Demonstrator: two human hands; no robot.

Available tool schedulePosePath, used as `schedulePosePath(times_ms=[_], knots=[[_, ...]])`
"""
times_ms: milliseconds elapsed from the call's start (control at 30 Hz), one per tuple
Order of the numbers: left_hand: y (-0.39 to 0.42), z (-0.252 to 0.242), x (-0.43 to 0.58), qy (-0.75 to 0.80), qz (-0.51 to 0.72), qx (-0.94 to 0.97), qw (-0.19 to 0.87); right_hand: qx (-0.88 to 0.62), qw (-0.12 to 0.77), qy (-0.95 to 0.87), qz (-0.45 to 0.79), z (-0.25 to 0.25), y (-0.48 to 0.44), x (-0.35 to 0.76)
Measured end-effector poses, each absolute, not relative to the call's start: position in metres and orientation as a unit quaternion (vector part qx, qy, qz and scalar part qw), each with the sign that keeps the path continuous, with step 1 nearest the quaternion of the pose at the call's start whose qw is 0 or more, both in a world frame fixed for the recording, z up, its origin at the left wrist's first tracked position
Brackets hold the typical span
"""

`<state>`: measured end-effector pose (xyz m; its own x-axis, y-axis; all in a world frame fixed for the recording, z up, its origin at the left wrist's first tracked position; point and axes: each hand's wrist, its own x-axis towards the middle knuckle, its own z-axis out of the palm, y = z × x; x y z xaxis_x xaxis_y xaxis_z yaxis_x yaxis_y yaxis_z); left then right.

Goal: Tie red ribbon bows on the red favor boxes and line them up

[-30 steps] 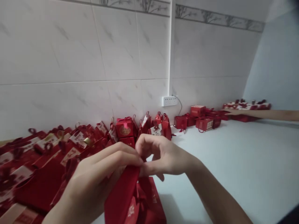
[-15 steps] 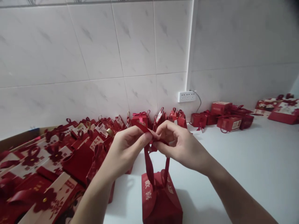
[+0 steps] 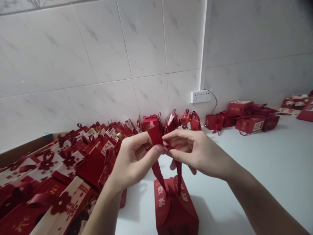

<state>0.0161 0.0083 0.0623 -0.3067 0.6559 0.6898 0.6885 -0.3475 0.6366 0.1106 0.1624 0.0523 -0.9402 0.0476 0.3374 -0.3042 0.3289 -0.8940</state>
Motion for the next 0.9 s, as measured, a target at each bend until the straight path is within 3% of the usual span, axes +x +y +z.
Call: schedulePosePath(times_ms=[100, 233, 467, 900], knots=[[0.007, 0.060, 0.014, -0.543, -0.533, -0.642, 0.097, 0.111, 0.129, -0.775, 0.609, 0.055, 0.166, 0.111], [0.006, 0.058, 0.014, -0.524, -0.486, -0.681, 0.164, 0.123, 0.162, -0.762, 0.614, 0.059, 0.169, 0.110], [0.001, 0.060, 0.010, -0.559, -0.508, -0.651, 0.076, 0.031, 0.287, -0.773, 0.565, 0.060, 0.166, 0.111], [-0.003, 0.055, -0.011, -0.529, -0.610, -0.583, -0.090, -0.018, 0.360, -0.795, 0.487, 0.064, 0.193, 0.123]])
